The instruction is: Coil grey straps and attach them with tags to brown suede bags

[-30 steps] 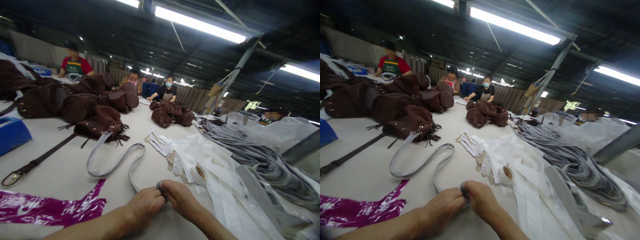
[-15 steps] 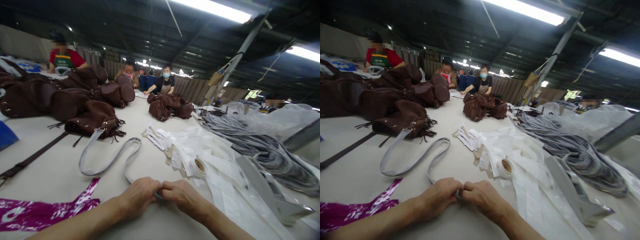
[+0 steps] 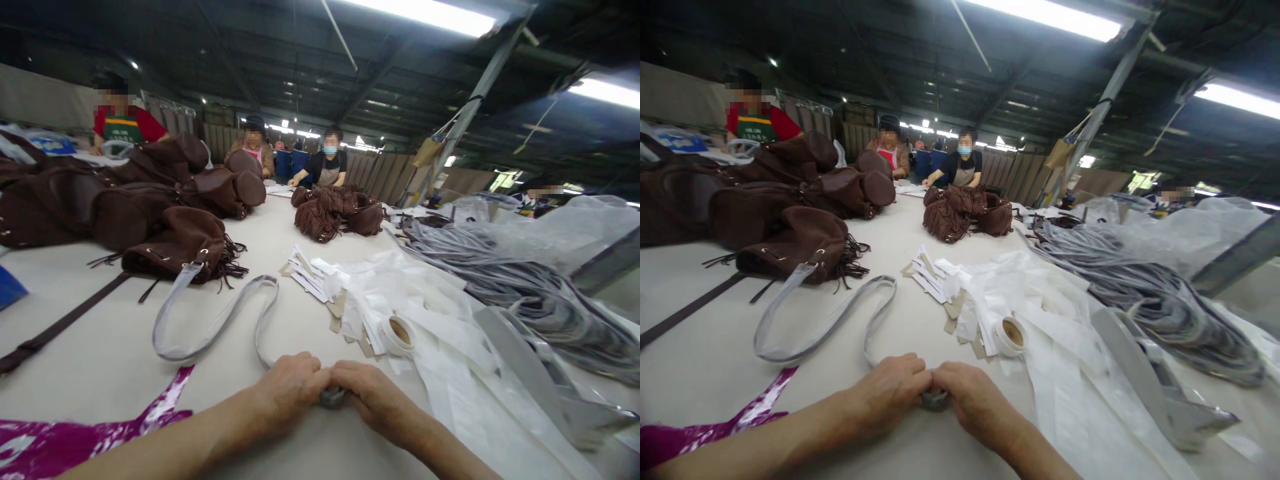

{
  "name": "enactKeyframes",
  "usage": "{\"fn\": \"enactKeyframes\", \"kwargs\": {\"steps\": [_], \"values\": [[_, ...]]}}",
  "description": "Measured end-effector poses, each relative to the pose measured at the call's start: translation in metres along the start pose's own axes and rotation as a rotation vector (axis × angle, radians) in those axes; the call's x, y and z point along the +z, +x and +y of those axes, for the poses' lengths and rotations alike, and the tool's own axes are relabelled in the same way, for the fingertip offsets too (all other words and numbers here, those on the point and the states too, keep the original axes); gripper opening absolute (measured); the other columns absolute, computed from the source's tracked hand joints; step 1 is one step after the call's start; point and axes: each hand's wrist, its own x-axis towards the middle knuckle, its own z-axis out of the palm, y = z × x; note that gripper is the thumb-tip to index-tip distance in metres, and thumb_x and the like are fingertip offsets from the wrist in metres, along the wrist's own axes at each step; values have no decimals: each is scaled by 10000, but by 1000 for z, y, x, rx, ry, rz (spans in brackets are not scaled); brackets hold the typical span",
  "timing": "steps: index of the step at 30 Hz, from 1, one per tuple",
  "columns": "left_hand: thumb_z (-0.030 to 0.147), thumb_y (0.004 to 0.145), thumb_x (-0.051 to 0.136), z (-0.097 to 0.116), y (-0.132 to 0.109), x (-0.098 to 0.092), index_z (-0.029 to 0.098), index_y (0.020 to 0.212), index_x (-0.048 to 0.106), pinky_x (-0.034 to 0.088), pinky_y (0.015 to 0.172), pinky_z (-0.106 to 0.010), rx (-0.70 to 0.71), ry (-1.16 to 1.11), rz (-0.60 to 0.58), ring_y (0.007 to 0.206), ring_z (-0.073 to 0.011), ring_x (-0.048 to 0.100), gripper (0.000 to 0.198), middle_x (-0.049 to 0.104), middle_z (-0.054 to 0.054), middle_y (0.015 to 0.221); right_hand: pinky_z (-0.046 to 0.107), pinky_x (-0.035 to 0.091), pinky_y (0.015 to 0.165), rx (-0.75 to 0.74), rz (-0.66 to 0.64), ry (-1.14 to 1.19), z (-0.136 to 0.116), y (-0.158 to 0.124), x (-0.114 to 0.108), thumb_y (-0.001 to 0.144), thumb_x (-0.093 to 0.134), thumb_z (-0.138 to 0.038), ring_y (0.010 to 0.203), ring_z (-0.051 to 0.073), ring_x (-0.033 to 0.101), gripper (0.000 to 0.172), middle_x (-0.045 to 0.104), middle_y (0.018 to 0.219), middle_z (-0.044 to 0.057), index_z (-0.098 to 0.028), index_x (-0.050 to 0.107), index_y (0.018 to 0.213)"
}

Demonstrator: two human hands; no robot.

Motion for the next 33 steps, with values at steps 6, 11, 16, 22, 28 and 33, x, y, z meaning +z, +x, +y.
{"fn": "enactKeyframes", "kwargs": {"steps": [6,11,16,22,28,33], "values": [[107,854,469,35,0,18,151,1051,574,494,840,-397,-404,-202,30,955,-265,612,228,660,-88,1024,284,481,902,101,38,-58,-12,-7,14,759,425,-32,1038,196,616,404,626,1166,83,-199,600,1083],[182,854,564,30,-2,5,183,1057,578,507,841,-386,-327,-197,-13,972,-261,629,203,678,-61,1039,226,484,858,-30,78,-43,10,-10,21,924,420,-99,977,155,640,276,669,1104,41,-219,636,1048],[299,850,644,10,1,-24,213,1022,607,525,694,-330,-73,101,-111,858,-245,628,196,659,-50,910,276,479,755,-154,68,-257,25,-11,17,952,468,-159,814,184,617,179,679,909,49,-175,644,929],[144,910,525,14,4,2,175,941,624,517,719,-310,-7,165,63,885,-217,563,109,609,-69,960,287,471,829,-196,37,-239,18,-3,8,903,470,-80,883,184,607,196,671,1059,58,-178,635,941],[111,864,566,33,5,29,190,975,617,490,764,-324,-363,-93,144,905,-211,551,145,592,-47,978,279,496,737,77,150,-71,10,-6,34,849,478,-98,835,189,594,132,622,973,92,-165,562,927],[275,821,688,-5,-2,-5,228,868,620,427,690,-258,60,31,115,876,-175,523,95,548,-17,974,240,453,701,-164,27,-12,24,-6,16,861,506,-124,781,158,565,94,600,863,31,-198,525,806]]}}
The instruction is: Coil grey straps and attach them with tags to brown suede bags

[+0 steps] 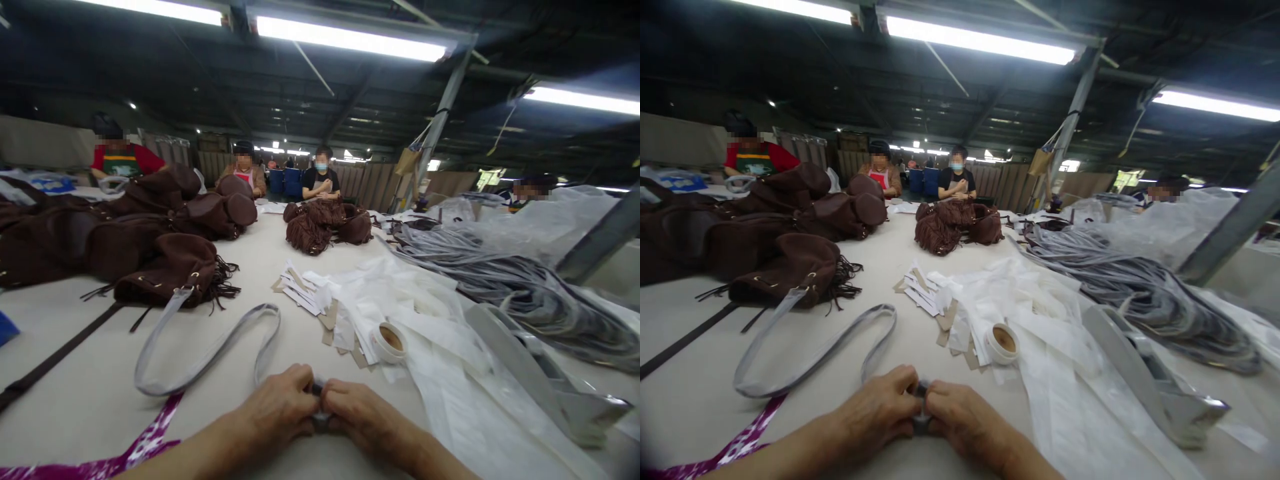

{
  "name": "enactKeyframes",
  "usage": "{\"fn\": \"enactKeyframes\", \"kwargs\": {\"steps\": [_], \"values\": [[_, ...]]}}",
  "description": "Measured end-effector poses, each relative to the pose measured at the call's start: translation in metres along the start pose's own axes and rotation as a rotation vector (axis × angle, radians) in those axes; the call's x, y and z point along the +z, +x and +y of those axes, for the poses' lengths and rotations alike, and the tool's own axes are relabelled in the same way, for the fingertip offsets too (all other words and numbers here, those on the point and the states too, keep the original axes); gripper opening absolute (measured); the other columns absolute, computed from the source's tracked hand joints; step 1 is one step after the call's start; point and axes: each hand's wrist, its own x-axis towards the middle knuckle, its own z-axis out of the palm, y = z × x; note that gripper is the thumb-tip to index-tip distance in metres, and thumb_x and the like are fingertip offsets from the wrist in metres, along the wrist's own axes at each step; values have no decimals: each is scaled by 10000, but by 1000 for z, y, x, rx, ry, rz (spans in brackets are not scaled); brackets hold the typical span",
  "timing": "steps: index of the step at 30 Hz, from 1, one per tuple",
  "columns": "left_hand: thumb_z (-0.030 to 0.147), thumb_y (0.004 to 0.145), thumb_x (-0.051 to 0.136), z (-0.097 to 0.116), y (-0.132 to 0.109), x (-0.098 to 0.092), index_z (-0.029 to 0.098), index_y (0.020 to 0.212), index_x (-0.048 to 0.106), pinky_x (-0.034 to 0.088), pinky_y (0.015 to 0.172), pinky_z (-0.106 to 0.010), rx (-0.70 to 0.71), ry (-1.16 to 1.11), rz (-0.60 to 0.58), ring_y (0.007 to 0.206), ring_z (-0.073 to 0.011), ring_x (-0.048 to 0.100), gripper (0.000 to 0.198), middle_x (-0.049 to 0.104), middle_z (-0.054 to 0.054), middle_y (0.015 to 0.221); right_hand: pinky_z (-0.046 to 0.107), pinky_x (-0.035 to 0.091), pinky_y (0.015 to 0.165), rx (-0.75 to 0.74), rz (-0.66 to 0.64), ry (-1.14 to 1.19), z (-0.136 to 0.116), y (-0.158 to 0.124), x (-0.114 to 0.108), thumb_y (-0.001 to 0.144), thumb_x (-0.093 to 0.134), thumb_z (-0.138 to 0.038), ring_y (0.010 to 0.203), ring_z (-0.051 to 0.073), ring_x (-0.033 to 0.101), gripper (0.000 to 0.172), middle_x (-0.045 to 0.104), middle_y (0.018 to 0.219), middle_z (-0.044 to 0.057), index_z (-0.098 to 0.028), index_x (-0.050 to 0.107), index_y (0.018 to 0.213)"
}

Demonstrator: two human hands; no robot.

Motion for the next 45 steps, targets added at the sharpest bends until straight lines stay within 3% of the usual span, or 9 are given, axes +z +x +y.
{"fn": "enactKeyframes", "kwargs": {"steps": [4,9,11,16,22,29,35,41,45], "values": [[228,880,607,-8,1,2,188,784,583,409,745,-311,236,121,64,872,-183,493,107,568,-24,944,240,449,736,36,-31,-14,-2,1,-6,847,499,-100,830,162,579,103,608,906,35,-193,539,837],[154,861,616,17,2,38,163,840,600,421,739,-323,-85,37,237,839,-197,484,28,591,-46,903,257,460,699,249,54,-150,-5,2,20,857,488,-105,806,171,586,106,613,926,52,-182,556,886],[204,850,650,14,1,33,169,791,603,424,710,-304,-86,14,205,820,-193,494,83,590,-38,864,250,453,687,168,45,-139,-1,2,19,908,472,-145,777,162,575,116,610,878,42,-182,560,841],[192,876,598,-13,3,-1,215,855,625,437,724,-215,206,-106,9,826,-135,573,41,633,11,941,243,449,713,-28,-53,-108,7,7,-10,920,452,-128,814,161,570,140,614,888,44,-178,575,875],[115,866,501,16,6,39,175,1007,592,477,713,-261,-195,-73,178,825,-190,611,178,634,-69,970,263,469,673,228,-12,-208,-6,8,1,892,441,-110,779,178,594,151,621,941,83,-157,583,917],[193,880,563,-5,-1,10,210,891,587,457,798,-255,188,-98,42,854,-160,592,32,646,-15,1030,233,455,704,4,-24,-144,9,4,-3,915,477,-141,795,156,585,128,617,881,29,-187,565,833],[112,844,507,17,2,40,173,931,592,477,757,-267,-190,-209,257,870,-200,597,136,636,-67,948,269,479,710,142,11,-193,4,10,9,884,546,-157,807,182,590,40,628,941,72,-151,581,903],[154,851,586,-6,-3,-1,208,903,615,462,814,-228,141,-296,22,887,-158,604,80,649,-15,969,249,449,725,-30,-73,-90,4,3,-10,889,551,-165,832,165,567,51,617,907,33,-183,576,848],[154,909,474,-1,4,14,195,954,620,470,810,-239,33,-262,115,913,-166,601,158,644,-44,1000,249,441,685,88,-69,-221,2,8,-3,908,468,-126,784,165,574,121,620,925,44,-177,577,894]]}}
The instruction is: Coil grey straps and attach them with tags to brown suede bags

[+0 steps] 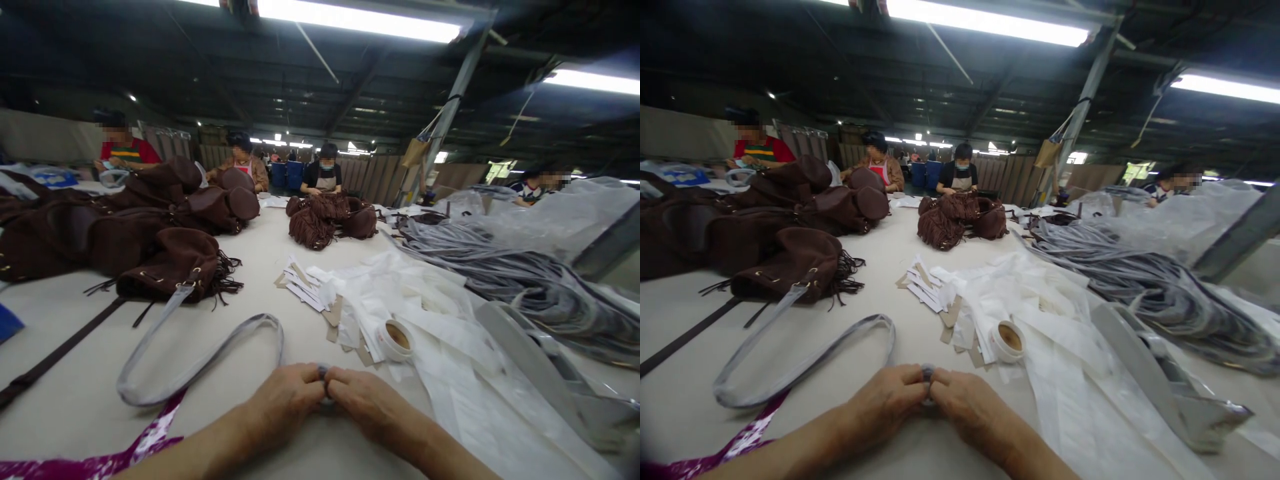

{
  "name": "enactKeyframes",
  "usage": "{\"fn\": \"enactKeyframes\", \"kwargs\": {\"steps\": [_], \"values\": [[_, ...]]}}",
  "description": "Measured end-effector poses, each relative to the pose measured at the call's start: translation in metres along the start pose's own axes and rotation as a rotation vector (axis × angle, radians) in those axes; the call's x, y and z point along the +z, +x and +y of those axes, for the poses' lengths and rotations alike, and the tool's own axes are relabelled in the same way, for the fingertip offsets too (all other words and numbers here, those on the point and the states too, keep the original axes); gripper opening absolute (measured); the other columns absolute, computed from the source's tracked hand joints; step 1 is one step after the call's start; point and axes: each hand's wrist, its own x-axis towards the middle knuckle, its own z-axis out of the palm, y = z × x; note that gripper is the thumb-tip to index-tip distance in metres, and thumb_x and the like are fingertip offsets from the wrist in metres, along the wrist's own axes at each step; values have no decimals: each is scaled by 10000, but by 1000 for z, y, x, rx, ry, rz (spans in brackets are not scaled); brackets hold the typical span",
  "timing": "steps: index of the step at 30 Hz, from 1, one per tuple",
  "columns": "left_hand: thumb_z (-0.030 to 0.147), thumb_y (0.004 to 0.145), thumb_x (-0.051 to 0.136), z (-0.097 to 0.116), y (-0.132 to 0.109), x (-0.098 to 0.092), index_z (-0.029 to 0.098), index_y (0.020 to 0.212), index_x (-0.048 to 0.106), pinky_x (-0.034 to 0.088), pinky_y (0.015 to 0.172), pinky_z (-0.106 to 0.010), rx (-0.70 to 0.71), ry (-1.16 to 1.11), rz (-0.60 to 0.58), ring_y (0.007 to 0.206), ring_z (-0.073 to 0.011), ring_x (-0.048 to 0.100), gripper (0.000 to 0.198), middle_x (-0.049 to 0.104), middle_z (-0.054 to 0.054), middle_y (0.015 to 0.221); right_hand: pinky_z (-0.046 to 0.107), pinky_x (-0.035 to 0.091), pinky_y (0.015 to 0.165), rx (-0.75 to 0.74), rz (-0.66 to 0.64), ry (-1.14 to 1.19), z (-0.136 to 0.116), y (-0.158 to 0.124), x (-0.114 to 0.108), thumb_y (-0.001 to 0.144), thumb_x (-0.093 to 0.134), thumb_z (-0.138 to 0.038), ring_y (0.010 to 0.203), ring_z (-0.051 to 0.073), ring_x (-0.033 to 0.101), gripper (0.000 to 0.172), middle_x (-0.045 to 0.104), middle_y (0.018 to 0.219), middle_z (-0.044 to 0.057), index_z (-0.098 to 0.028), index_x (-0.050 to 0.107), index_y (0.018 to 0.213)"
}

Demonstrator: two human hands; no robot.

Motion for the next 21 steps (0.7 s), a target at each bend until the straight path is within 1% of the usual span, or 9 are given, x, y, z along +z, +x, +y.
{"fn": "enactKeyframes", "kwargs": {"steps": [2,4,6,8,10,13,16,18,21], "values": [[145,903,454,7,-2,21,182,959,606,478,771,-260,-156,77,116,869,-181,599,167,643,-59,964,254,446,654,124,52,-41,-5,0,9,903,452,-114,739,165,578,135,617,932,58,-166,574,924],[153,900,470,11,-5,28,183,954,594,467,732,-261,-184,126,136,833,-179,591,139,645,-57,952,254,454,652,140,81,-5,-6,-2,14,901,479,-137,732,164,578,97,614,914,54,-167,571,902],[196,902,516,11,-7,17,195,915,587,443,715,-268,-53,172,55,804,-171,570,72,649,-37,936,243,456,676,39,78,76,-4,-6,10,916,498,-163,761,157,573,88,608,883,34,-179,566,861],[245,895,562,6,-5,-2,204,840,578,415,721,-286,94,229,-47,791,-168,543,70,648,-13,899,239,451,687,-58,57,116,1,-8,1,923,509,-178,777,154,565,110,603,861,26,-183,563,826],[247,897,568,2,-1,-12,206,786,570,397,729,-298,136,265,-92,786,-164,525,118,643,-2,869,249,450,698,-82,45,100,3,-7,-6,923,504,-178,791,160,567,113,609,865,34,-181,567,829],[238,908,548,7,1,4,197,807,587,407,713,-302,20,248,5,779,-172,534,116,634,-21,852,267,461,742,-5,36,73,-1,-4,-3,893,519,-157,851,175,585,62,626,945,50,-179,575,910],[246,906,555,15,-4,25,184,848,597,432,714,-313,-145,214,145,793,-197,552,94,631,-49,846,266,469,694,96,72,47,-7,-6,7,871,525,-124,798,176,591,72,626,926,54,-168,571,903],[239,878,597,15,-6,20,190,863,594,445,738,-305,-101,160,76,808,-194,557,51,639,-41,871,255,464,672,66,100,63,-6,-9,10,895,524,-146,769,168,586,70,622,879,41,-173,569,849],[188,829,647,6,-4,-6,197,860,605,451,777,-261,46,50,-91,832,-166,566,53,645,-15,924,227,459,692,-31,89,117,0,-11,3,935,501,-182,797,148,588,124,618,891,26,-188,583,842]]}}
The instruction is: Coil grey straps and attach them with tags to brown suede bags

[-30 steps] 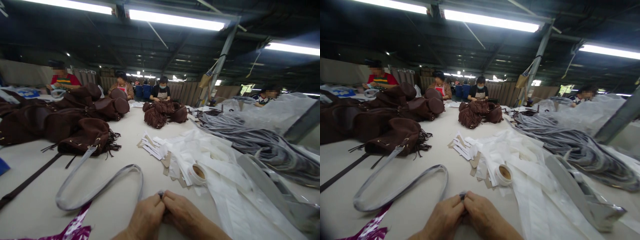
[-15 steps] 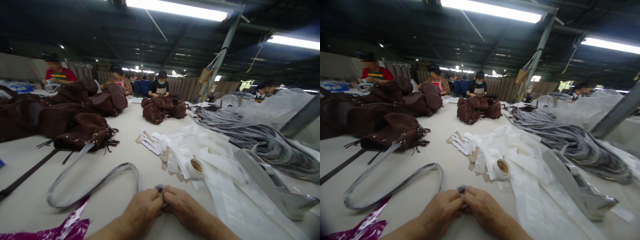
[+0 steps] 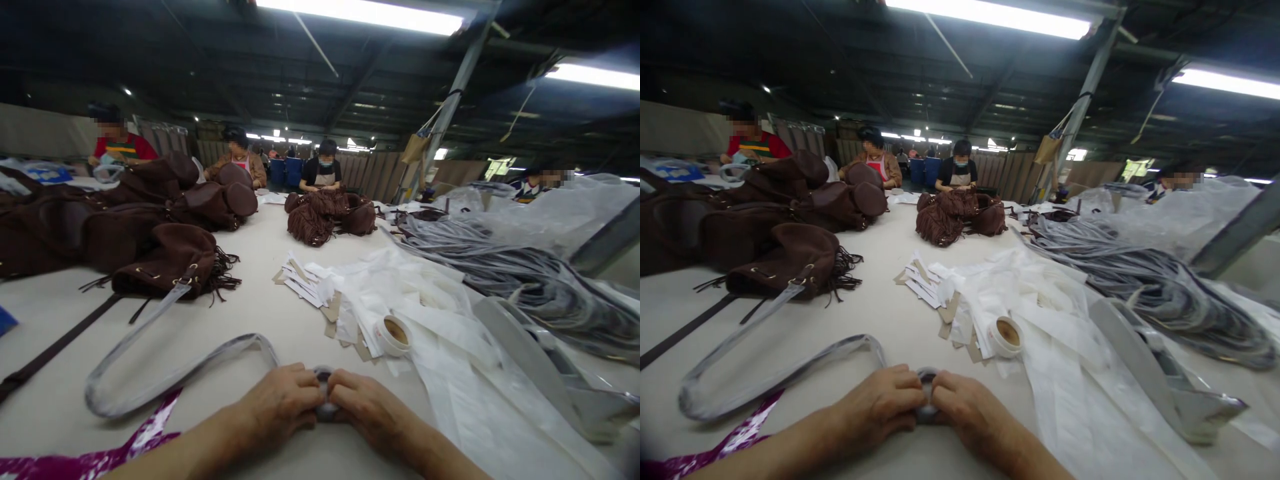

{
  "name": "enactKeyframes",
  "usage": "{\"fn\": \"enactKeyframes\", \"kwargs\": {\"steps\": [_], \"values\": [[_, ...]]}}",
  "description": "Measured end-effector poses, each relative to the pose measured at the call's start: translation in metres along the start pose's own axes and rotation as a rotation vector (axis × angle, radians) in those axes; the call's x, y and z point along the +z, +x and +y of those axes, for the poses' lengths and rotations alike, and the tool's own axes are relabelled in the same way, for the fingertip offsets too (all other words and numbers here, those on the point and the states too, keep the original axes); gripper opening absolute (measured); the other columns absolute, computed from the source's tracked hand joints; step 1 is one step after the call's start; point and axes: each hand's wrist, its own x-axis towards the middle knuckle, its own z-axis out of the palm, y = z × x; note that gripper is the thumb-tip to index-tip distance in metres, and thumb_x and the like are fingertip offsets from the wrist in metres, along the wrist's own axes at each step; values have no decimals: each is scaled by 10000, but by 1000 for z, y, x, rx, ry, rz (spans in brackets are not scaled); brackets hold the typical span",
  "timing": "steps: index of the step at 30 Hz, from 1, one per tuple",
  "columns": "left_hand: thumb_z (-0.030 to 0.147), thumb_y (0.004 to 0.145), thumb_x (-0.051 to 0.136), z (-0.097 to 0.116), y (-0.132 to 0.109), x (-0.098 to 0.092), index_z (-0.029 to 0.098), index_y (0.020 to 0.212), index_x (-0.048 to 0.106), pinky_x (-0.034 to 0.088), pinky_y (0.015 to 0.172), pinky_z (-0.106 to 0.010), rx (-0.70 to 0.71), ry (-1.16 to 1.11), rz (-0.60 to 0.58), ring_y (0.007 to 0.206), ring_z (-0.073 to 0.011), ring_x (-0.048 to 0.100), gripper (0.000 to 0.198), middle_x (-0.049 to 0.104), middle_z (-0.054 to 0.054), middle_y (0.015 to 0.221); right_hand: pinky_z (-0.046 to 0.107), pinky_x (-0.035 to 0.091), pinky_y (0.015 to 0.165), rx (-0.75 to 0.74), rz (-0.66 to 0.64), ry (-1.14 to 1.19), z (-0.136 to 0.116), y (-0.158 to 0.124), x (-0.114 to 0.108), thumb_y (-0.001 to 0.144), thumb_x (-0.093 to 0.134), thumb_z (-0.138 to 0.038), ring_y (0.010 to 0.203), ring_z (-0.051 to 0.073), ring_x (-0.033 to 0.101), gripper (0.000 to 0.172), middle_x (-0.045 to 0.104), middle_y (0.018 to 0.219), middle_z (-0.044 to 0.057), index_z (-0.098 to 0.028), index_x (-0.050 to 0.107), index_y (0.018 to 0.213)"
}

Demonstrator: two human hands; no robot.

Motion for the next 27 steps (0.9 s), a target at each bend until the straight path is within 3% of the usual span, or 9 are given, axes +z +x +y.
{"fn": "enactKeyframes", "kwargs": {"steps": [3,8,10,13,16,18,21,23,27], "values": [[170,838,623,-5,6,-6,193,842,631,462,766,-220,-20,-48,-20,847,-151,584,25,630,-13,958,247,465,736,2,-44,-71,0,5,-5,926,478,-138,837,165,599,136,630,944,50,-176,601,879],[157,887,522,14,8,33,179,983,628,507,766,-284,-305,90,96,849,-198,616,144,643,-57,967,270,471,694,148,-15,-113,-7,5,10,854,473,-73,801,182,593,162,626,968,77,-155,580,942],[154,858,564,15,3,30,180,969,622,510,768,-293,-271,91,43,869,-209,614,128,646,-56,973,258,465,706,84,-2,-28,-4,1,10,886,482,-114,811,173,584,103,619,931,55,-168,570,894],[160,809,635,4,-1,2,201,898,621,489,809,-261,-88,13,-35,904,-187,599,99,635,-25,998,248,456,721,-22,-44,26,5,0,-2,920,477,-150,816,164,578,106,611,899,38,-178,565,867],[125,813,637,-5,3,-16,205,890,650,474,786,-192,-24,-94,-46,855,-131,608,112,618,-6,1000,249,459,723,-29,-119,-15,5,5,-13,910,466,-122,824,167,588,122,618,916,41,-177,575,903],[153,853,606,-2,7,-7,199,924,658,482,763,-193,-78,-103,-9,839,-134,619,100,620,-13,964,263,468,731,53,-138,-69,-2,8,-11,883,499,-127,843,181,600,101,626,968,56,-171,577,929],[173,884,554,11,8,20,178,942,636,505,752,-249,-239,40,109,845,-176,626,100,637,-46,948,281,479,715,206,-75,-94,-11,6,0,841,575,-164,840,199,609,92,623,1011,78,-159,573,933],[161,869,562,18,3,29,178,920,618,515,733,-267,-263,132,111,829,-187,625,78,644,-48,937,266,472,700,176,-30,-31,-10,1,5,856,586,-188,816,184,602,42,620,960,58,-164,571,887],[209,847,619,18,-4,19,200,907,593,524,702,-280,-91,216,2,799,-192,612,65,647,-21,927,238,454,704,-7,-17,52,-2,-7,-1,932,509,-218,803,154,584,113,609,884,16,-190,577,846]]}}
